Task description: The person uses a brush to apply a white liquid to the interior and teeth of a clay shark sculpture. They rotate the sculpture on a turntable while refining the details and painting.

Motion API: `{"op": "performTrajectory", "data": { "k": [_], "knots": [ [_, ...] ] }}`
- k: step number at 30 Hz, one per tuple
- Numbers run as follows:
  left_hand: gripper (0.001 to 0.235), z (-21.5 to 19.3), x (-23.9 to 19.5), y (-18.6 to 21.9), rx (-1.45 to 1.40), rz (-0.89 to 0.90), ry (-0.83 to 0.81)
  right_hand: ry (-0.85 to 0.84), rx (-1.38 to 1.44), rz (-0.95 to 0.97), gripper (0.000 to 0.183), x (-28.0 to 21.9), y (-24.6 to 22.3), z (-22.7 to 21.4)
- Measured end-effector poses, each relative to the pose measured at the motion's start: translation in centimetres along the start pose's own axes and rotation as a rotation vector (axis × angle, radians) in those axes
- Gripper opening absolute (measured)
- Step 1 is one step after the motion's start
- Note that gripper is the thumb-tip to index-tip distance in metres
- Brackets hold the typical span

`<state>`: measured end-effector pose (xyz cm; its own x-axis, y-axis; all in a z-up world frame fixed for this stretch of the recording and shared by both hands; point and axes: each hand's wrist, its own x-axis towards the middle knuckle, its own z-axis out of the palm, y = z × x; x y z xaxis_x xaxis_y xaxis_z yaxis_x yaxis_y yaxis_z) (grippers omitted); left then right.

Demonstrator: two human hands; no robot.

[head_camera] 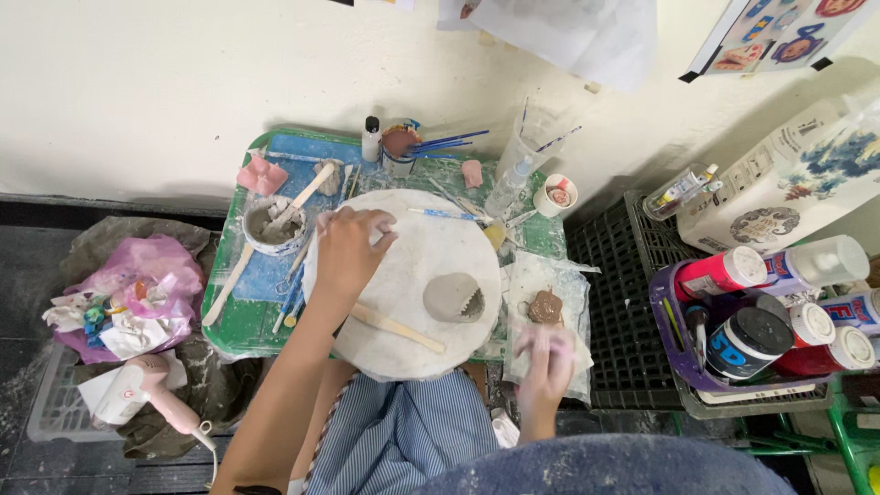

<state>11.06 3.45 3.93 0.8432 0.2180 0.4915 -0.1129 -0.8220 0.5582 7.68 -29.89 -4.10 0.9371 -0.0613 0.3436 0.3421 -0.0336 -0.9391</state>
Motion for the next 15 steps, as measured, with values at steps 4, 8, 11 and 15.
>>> {"op": "performTrajectory", "data": {
  "k": [4,8,11,15],
  "knots": [
    [0.017,0.0,-0.6,-0.5,0.113,-0.032,-0.032,-0.23,-0.325,-0.09,0.019,7.5,-1.3,2.6],
    [0.017,0.0,-1.8,-0.9,0.145,-0.033,-0.025,-0.638,-0.484,-0.272,0.029,11.5,-2.0,5.8],
    [0.017,-0.1,-2.7,-1.0,0.081,-0.049,-0.063,-0.671,-0.286,-0.309,0.023,13.7,-2.9,6.9],
    [0.022,0.1,-3.0,-1.0,0.062,-0.038,-0.056,-0.563,-0.615,-0.195,0.024,17.7,-2.8,9.6]
  ]
}}
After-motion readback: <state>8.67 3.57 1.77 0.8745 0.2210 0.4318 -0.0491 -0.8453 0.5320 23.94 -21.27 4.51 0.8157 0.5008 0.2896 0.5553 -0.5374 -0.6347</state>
